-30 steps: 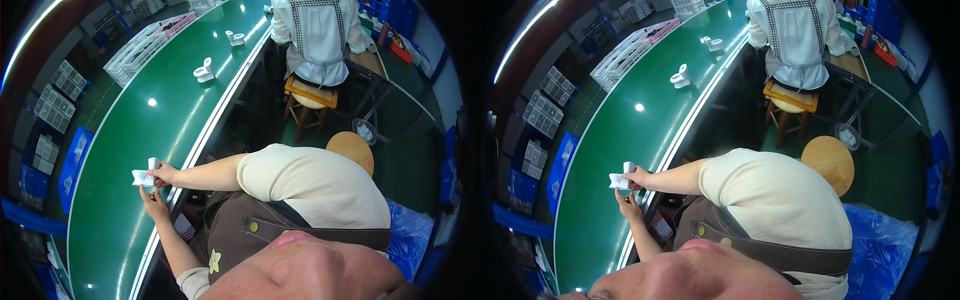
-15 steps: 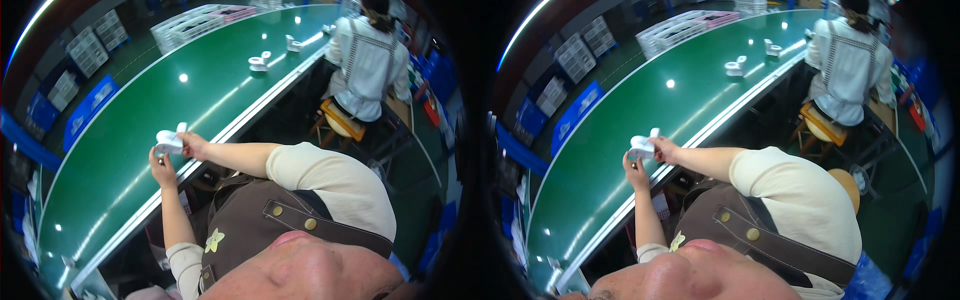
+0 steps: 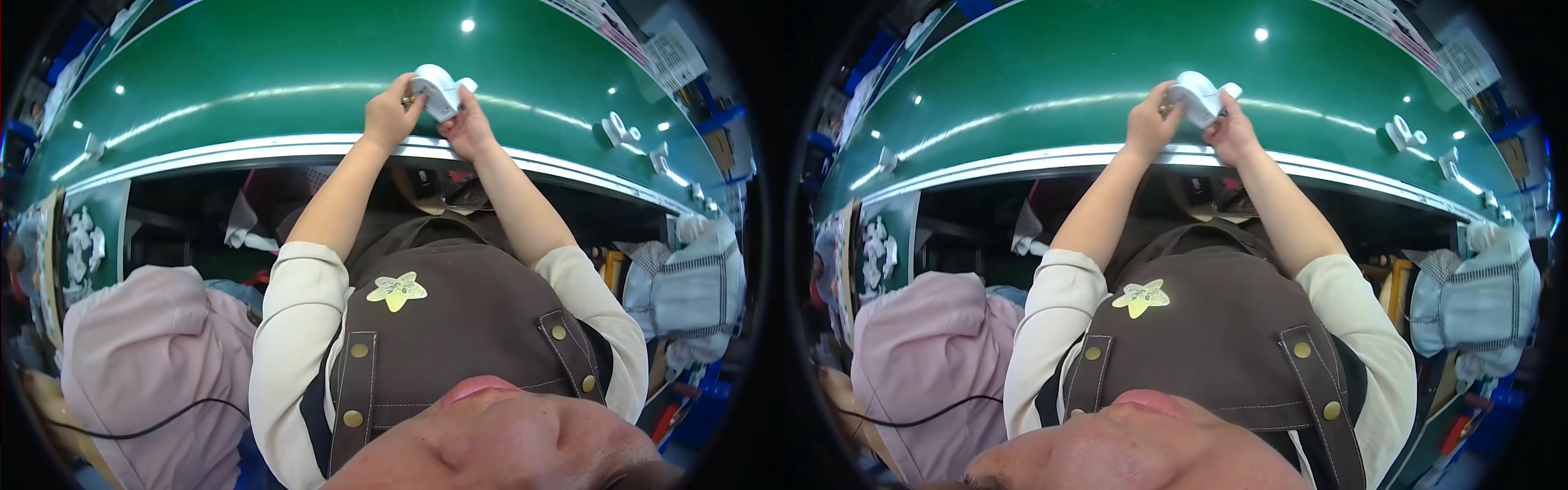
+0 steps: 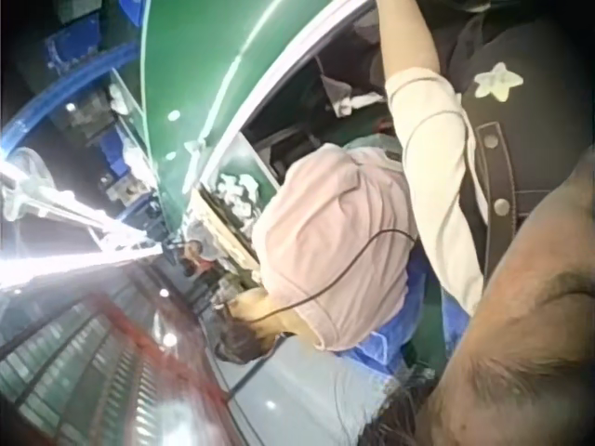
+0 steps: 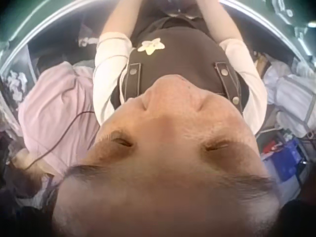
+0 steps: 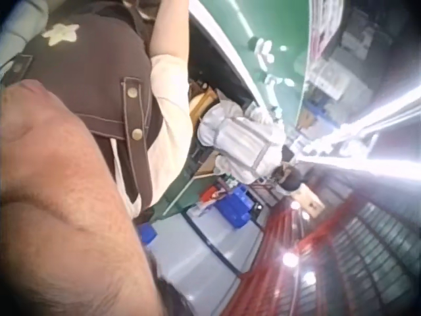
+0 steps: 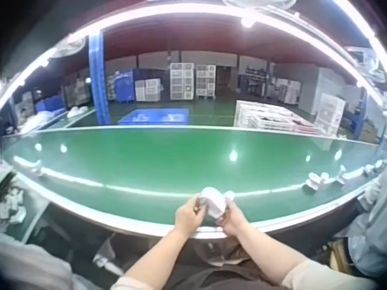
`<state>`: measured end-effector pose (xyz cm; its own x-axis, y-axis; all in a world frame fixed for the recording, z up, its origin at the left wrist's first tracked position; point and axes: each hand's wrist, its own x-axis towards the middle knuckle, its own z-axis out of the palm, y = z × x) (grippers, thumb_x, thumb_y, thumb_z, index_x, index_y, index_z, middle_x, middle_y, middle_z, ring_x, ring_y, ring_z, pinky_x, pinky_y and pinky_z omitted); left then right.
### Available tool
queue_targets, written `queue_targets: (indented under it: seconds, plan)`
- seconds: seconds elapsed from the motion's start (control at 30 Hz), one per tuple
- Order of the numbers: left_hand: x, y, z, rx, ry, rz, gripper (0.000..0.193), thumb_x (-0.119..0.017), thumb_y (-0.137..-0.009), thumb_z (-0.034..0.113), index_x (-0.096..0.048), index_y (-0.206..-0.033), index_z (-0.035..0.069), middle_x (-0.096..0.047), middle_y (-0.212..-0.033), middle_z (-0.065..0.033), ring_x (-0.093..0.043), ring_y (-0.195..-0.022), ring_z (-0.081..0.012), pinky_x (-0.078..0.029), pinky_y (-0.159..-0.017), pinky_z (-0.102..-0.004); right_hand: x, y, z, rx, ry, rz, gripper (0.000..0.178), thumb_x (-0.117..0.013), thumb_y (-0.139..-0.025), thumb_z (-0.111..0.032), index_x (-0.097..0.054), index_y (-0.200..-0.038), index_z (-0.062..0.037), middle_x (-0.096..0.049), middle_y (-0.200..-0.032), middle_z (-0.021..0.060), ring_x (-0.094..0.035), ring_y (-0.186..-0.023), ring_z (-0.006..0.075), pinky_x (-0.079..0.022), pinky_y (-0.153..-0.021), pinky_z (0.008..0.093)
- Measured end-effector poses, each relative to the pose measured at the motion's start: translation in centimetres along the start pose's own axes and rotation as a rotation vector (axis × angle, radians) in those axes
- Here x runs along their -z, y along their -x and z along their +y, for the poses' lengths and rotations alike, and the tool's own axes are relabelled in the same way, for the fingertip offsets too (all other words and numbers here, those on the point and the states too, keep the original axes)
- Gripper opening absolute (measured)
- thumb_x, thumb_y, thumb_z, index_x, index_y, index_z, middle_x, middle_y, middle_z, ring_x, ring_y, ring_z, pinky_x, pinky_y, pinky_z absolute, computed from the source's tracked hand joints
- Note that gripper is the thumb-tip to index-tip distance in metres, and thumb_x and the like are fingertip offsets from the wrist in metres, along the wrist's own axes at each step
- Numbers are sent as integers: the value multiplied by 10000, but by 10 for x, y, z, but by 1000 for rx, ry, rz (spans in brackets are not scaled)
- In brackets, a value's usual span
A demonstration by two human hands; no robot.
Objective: Assembling small plastic components by inserting metal contacts into plastic housings on a production line.
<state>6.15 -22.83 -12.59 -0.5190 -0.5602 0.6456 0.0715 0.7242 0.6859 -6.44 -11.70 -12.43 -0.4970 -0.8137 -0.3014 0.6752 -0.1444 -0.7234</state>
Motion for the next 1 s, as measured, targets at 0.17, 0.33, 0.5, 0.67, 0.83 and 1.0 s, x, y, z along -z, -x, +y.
queue_targets:
  seconds: [0.17,0.33,0.5,0.67,0.83,1.0]
  plan:
    - [2,3,2,10,-16,24,318,-664,-794,210,-585,-1084,107,-662,-820,-145,-661,-719,-291,-517,-640,-351,5,0,3,-4,-11,-67,356,-580,-867,-437,-479,-1029,-136,-522,-790,26,-446,-604,113,-384,-521,234]
    - [0,3,1,31,27,1,296,-665,-784,162,-588,-1062,98,-663,-807,-130,-665,-707,-259,-518,-629,-329,4,5,2,24,19,-47,357,-518,-898,-445,-482,-1057,-127,-540,-831,16,-440,-591,95,-382,-521,234]
    - [0,0,2,71,43,-27,279,-650,-786,132,-584,-1052,76,-665,-807,-127,-669,-708,-230,-517,-630,-309,3,4,2,55,36,-5,377,-489,-911,-457,-477,-1100,-131,-573,-928,15,-489,-675,99,-388,-524,227]
    - [-6,-1,-7,155,119,-21,321,-666,-753,164,-575,-1049,80,-660,-823,-138,-658,-727,-276,-518,-649,-348,12,-10,9,227,185,62,396,-573,-873,-425,-410,-1095,-141,-539,-926,32,-566,-723,151,-436,-516,260]
    - [-7,-5,-8,260,158,-37,364,-691,-712,205,-564,-1025,69,-655,-842,-160,-646,-802,-335,-517,-702,-392,3,-14,10,458,350,128,304,-546,-905,-351,-417,-1041,-111,-568,-874,45,-576,-696,135,-444,-522,268]
    - [-6,-6,-15,364,180,-19,316,-621,-740,139,-551,-1035,48,-644,-820,-192,-631,-793,-358,-502,-696,-414,-3,-12,18,548,482,90,314,-592,-893,-272,-403,-1051,-77,-530,-818,48,-510,-585,127,-436,-516,257]
